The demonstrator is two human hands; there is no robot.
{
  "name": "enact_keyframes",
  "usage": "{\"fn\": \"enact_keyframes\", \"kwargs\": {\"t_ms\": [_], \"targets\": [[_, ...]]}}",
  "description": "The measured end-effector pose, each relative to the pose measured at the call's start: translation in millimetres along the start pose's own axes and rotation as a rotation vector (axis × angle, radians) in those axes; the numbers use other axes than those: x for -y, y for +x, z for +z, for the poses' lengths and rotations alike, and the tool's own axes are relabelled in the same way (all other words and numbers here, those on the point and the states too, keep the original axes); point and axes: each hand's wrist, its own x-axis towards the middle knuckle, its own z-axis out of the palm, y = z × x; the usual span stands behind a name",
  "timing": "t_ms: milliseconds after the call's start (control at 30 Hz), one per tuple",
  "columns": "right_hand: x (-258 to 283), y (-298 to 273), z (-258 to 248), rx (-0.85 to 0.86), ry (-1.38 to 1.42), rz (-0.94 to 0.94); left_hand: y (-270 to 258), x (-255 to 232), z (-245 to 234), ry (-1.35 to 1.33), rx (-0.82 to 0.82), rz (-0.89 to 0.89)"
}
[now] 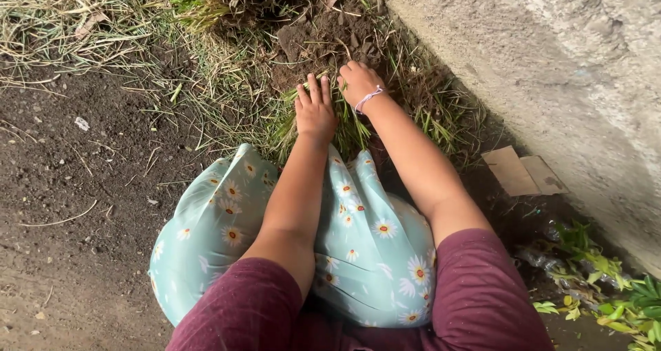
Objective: Pulling weeds and grass from the soil by hand next to a concrete wall
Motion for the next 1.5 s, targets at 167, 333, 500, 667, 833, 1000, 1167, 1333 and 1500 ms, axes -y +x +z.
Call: {"fn": "enact_keyframes", "kwargs": {"t_ms": [167,333,500,667,833,1000,1167,1333,1500], "targets": [[19.0,-3.4,-26.2,0.065,0.235,0.193,3.6,0.7,3.5,0.015,0.021,0.007],[25.0,10.5,-24.8,0.171,0.268,0.382,-0.4,1.1,-1.4,-0.006,0.020,0.014],[36.5,16.5,-14.5,0.065,0.220,0.425,0.7,0.6,0.0,0.029,0.027,0.029],[36.5,26.6,-26.0,0.119,-0.108,0.157,-5.8,-2.2,-3.8,0.062,0.029,0.026],[46.7,26.2,-78.9,0.195,-0.251,-0.026,-13.9,-2.9,-15.8,0.087,0.030,0.030],[61.9,24.8,-132.0,0.480,-0.176,0.195,-0.7,-0.4,-5.5,0.227,0.030,0.049],[53.9,-12.7,-142.3,0.319,0.078,0.252,-16.2,3.1,-25.7,0.146,0.061,0.050],[43.9,-52.0,-127.4,0.088,0.070,0.228,-13.5,0.5,-22.2,0.026,0.111,0.037],[25.5,-80.2,-54.6,0.076,0.169,0.078,-4.4,0.7,2.5,0.007,-0.023,0.027]]}}
